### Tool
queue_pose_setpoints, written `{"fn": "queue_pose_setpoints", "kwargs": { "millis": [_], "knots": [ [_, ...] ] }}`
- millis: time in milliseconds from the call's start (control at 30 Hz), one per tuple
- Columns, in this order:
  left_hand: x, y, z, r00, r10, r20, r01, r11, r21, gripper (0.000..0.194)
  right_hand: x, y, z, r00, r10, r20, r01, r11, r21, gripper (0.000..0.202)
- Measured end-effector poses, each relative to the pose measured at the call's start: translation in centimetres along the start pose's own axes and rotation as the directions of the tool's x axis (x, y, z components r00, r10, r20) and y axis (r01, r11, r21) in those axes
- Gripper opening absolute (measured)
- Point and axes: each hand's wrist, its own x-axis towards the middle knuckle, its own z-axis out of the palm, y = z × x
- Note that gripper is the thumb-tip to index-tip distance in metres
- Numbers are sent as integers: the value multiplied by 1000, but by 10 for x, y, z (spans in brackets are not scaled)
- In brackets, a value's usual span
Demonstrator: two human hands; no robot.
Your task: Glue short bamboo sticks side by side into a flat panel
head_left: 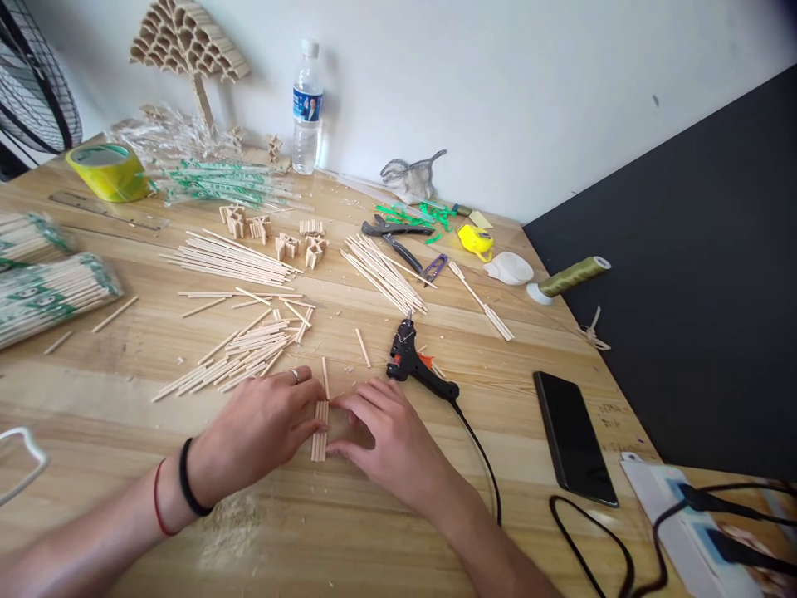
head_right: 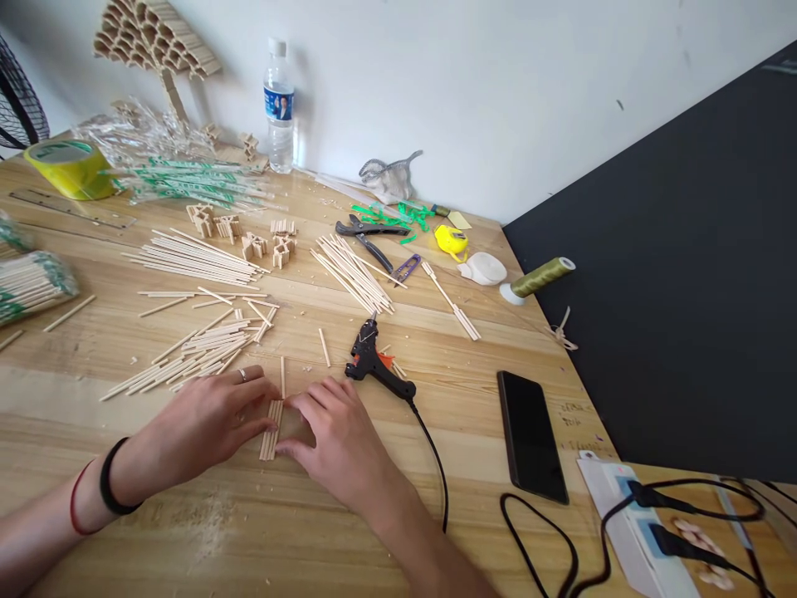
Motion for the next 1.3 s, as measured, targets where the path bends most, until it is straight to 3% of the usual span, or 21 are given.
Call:
{"fn": "queue_pose_setpoints", "kwargs": {
  "millis": [367, 633, 833, 933, 1000, 1067, 1200, 1300],
  "knots": [
    [8, 19, -7, 969, -217, 121, 221, 975, -25, 14, 1, 0, 1, 1000, -14, -23, 15, 999, 41, 44],
    [9, 21, -7, 961, -236, 143, 239, 971, -5, 20, 2, -2, 1, 1000, -8, -4, 8, 999, 42, 43],
    [2, 7, 3, 988, -146, 53, 147, 989, -18, 25, 1, 0, 0, 1000, -3, -5, 3, 999, 38, 40],
    [1, -2, 9, 993, -120, -16, 118, 991, -59, 30, 1, 2, -3, 1000, -4, -24, 6, 999, 53, 29],
    [2, -7, 8, 993, -81, -90, 70, 990, -121, 23, 2, 4, -5, 998, -12, -65, 17, 997, 74, 18],
    [3, -12, 2, 984, -21, -178, -12, 984, -180, 12, 3, 4, -8, 991, -21, -134, 35, 994, 104, 10],
    [4, -28, -21, 937, 34, -349, -115, 970, -213, 24, 4, 4, -11, 966, -1, -258, 43, 987, 155, 16],
    [5, -44, -31, 944, 5, -329, -68, 981, -181, 24, 4, 3, -11, 957, 12, -290, 43, 982, 182, 17]
  ]
}}
